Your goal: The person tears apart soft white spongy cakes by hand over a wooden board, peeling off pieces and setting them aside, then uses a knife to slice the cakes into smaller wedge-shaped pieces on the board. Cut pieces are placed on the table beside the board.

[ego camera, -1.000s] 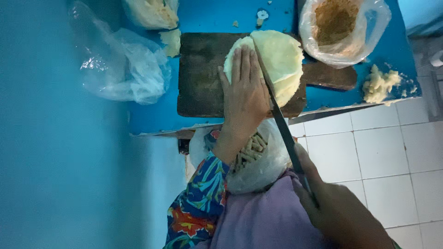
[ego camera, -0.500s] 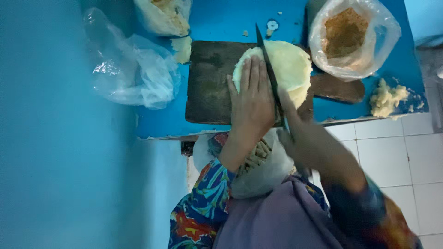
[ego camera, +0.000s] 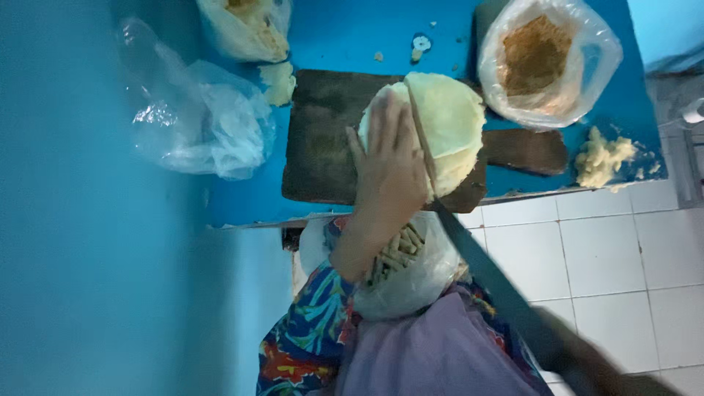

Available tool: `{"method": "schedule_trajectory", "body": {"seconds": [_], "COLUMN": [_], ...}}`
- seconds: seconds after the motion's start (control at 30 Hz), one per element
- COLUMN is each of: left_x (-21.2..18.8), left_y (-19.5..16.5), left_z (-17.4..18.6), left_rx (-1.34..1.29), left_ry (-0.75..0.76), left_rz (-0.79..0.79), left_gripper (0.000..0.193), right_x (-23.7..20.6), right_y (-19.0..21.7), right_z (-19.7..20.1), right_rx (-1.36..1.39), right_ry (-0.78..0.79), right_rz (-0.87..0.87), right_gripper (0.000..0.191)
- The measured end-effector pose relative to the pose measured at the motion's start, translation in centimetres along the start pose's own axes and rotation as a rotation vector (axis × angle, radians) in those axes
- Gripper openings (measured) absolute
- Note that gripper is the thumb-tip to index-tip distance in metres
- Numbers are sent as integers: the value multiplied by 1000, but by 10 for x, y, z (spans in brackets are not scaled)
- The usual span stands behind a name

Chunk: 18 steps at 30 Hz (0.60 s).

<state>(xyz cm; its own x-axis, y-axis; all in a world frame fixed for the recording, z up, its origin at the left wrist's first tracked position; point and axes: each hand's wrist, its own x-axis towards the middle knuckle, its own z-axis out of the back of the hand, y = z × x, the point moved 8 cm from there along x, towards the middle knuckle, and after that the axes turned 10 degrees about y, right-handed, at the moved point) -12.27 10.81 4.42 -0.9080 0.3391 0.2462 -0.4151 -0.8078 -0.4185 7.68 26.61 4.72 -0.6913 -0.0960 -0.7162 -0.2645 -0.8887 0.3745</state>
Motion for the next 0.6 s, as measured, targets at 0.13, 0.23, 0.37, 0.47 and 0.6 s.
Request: {"method": "schedule_trajectory", "body": {"seconds": [0.13, 0.23, 0.37, 0.47, 0.6], "left_x": [6, 22, 38, 48, 52], "left_y": [20, 39, 50, 59, 70], "left_z": [37, 30, 32, 31, 27], "left_rx": [-186, -153, -162, -232, -320], "left_ry": [-117, 148, 291, 371, 355], "left_rz": [39, 265, 337, 351, 371], "left_gripper": [74, 85, 79, 73, 56], "right_x": [-34, -13, 83, 150, 219], "right_y": [-48, -31, 23, 72, 93], "right_z": [98, 203, 323, 364, 377], "right_rx": [-49, -290, -818, -1042, -980], "right_ry": [-370, -678, -707, -732, -614], "right_rz": [-11, 110, 66, 268, 241], "right_gripper": [69, 65, 55, 51, 55]}}
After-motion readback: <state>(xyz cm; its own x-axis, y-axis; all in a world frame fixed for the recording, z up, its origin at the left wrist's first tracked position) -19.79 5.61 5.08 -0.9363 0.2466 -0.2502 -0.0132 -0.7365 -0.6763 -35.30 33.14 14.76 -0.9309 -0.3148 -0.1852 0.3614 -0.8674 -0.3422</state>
